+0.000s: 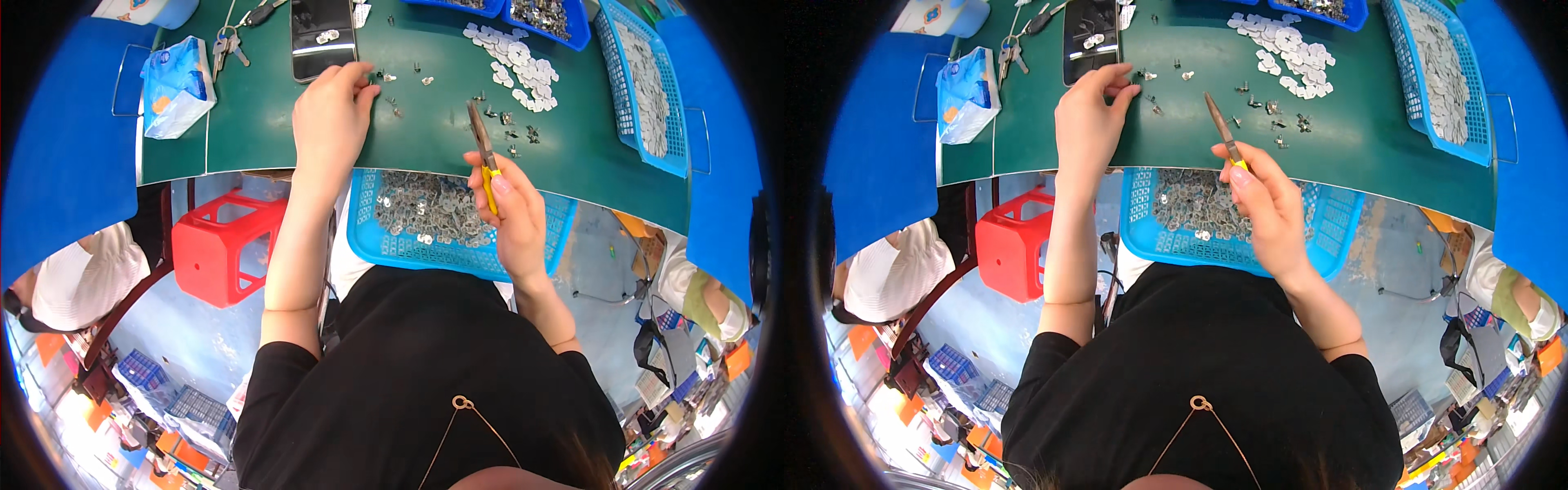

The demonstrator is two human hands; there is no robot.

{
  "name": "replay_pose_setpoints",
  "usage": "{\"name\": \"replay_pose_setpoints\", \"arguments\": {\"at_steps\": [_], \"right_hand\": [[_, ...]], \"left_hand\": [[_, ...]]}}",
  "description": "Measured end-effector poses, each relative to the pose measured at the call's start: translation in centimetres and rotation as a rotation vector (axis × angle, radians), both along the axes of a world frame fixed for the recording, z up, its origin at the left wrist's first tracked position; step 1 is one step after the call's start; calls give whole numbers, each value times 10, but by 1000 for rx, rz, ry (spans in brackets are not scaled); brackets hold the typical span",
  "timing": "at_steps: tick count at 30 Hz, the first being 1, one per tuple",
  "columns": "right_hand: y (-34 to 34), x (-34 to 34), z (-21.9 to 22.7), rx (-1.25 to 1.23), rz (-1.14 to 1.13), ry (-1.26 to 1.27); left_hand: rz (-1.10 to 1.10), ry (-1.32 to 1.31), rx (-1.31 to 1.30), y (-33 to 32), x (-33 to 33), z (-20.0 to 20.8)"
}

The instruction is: Assembling small metal and plastic parts using pliers at a factory workbench.

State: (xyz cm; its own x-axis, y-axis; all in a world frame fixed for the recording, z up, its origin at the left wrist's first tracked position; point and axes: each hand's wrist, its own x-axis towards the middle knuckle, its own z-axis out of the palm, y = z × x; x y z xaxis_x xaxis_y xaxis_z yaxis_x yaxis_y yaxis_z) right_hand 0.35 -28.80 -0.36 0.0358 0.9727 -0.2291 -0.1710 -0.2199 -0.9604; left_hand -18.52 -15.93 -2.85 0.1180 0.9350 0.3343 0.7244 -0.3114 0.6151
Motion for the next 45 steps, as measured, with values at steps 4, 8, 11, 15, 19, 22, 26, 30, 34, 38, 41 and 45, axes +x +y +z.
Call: {"name": "replay_pose_setpoints", "arguments": {"at_steps": [4,8,11,15,19,22,26,30,34,38,41,45], "right_hand": [[-1,0,-3,38,-10,10],[1,-2,-5,59,0,-33],[2,-4,-5,82,6,-51],[3,-6,-4,84,16,-62],[1,-3,-3,53,18,37],[1,-3,-3,52,19,27],[4,-9,-7,90,15,-70],[8,-15,-4,100,77,-144],[11,-20,-13,185,74,-231],[9,-22,-12,188,76,-229],[8,-22,-13,208,57,-210],[7,-21,-12,230,59,-218]], "left_hand": [[-58,120,51,-2,-9,-7],[-46,79,-11,-4,-10,-6],[-91,55,109,-2,-6,-6],[-134,127,117,1,-3,-5],[-109,71,12,0,-3,-5],[-113,41,47,-3,-11,-6],[-147,-377,-170,-11,-13,-1],[-173,-876,-329,-25,2,2],[-129,-1058,-306,-39,15,6],[-98,-1186,-279,-49,21,8],[-119,-1198,-269,-52,23,10],[-125,-1149,-266,-54,22,15]]}}
